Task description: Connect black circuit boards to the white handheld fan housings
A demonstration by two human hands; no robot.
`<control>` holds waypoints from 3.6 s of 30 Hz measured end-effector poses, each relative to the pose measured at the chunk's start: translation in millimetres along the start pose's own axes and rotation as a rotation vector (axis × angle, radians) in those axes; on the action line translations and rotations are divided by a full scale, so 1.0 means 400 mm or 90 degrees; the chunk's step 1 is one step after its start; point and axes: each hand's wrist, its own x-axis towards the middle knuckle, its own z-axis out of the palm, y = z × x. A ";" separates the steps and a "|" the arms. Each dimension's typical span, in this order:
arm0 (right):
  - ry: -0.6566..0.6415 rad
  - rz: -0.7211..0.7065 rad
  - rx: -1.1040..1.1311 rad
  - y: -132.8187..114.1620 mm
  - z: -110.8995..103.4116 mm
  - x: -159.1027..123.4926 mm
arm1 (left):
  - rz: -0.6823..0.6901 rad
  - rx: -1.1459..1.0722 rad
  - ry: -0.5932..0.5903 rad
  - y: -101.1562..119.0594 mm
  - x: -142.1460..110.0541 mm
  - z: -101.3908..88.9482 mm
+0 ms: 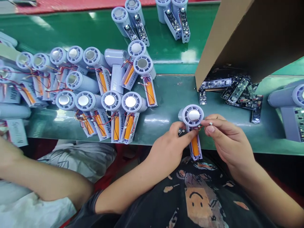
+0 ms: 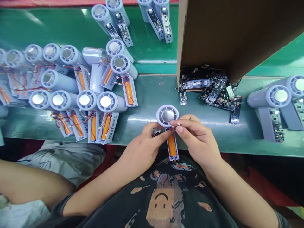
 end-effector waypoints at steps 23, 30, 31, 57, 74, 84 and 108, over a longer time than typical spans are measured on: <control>-0.039 -0.047 -0.246 -0.041 -0.027 0.010 | 0.056 0.053 0.098 -0.031 -0.015 -0.020; -0.099 -0.263 -0.329 -0.047 0.004 -0.025 | 0.017 -0.008 0.057 -0.023 -0.009 -0.019; -0.098 -0.283 -0.342 -0.043 0.008 -0.029 | 0.013 -0.027 0.052 -0.022 -0.007 -0.017; -0.109 -0.315 -0.495 -0.051 0.060 0.007 | -0.058 -0.790 0.224 -0.025 -0.011 0.052; -0.031 -0.327 -0.561 -0.040 0.074 0.016 | -0.122 -0.914 0.222 -0.007 -0.007 0.058; -0.080 -0.337 -0.578 -0.047 0.065 0.019 | -0.121 -0.837 0.263 0.000 -0.006 0.040; 0.024 -0.271 -0.410 -0.018 0.022 0.032 | -0.116 -0.758 0.203 -0.018 0.002 0.050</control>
